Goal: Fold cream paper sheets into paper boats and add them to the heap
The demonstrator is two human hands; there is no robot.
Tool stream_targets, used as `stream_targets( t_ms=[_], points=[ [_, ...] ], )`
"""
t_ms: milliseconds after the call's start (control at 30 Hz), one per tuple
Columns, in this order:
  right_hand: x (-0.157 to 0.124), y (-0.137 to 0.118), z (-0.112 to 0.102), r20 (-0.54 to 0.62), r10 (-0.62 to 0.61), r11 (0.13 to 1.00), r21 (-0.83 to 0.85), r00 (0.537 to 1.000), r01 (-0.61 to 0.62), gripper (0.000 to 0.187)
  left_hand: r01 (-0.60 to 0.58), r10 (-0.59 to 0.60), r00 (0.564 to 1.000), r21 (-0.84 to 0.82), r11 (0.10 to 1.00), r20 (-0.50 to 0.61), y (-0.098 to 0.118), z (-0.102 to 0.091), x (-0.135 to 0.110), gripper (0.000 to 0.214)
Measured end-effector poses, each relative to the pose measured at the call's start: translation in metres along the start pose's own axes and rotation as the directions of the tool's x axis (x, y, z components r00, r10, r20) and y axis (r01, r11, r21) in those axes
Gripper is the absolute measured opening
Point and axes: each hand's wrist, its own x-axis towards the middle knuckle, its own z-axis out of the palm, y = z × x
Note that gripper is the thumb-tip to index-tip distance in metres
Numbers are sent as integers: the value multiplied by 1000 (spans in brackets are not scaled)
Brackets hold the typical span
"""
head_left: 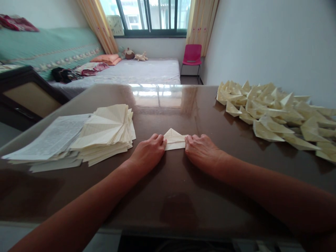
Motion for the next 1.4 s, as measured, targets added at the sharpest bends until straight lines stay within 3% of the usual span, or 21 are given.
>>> stream_targets(
  t_ms=[200, 367, 567, 700, 900, 1000, 1167, 1400],
  points=[
    [0, 3, 0, 49, 29, 1000, 5, 998, -29, 31, 1, -1, 1000, 32, 999, 14, 1, -2, -1, 35],
    [0, 7, 1, -8, 16, 1000, 27, 1000, -16, 27, -7, 7, 1000, 8, 1000, -24, 3, -1, 0, 44],
    [10, 28, 1, -160, 54, 997, 59, 986, -45, 25, 36, -36, 999, -10, 999, -15, 4, -4, 2, 34],
    [22, 47, 7, -132, 84, 989, 133, 988, -66, 27, 43, -43, 999, -15, 999, -14, 3, -4, 2, 32],
    [24, 44, 9, -264, -19, 984, 165, 964, 65, 22, 53, -54, 997, -24, 998, -51, 1, 1, 0, 33],
    [23, 41, 11, -222, -24, 980, 185, 975, 67, 24, 56, -58, 996, -40, 998, -66, 0, 1, 0, 32],
    [32, 49, 22, -192, 80, 954, 301, 978, -19, 34, 74, -80, 992, -59, 995, -94, -2, 3, 3, 27],
    [49, 54, 36, -154, 109, 813, 582, 982, 1, 21, 81, -91, 984, -64, 995, -156, -6, 10, 8, 26]
  ],
)
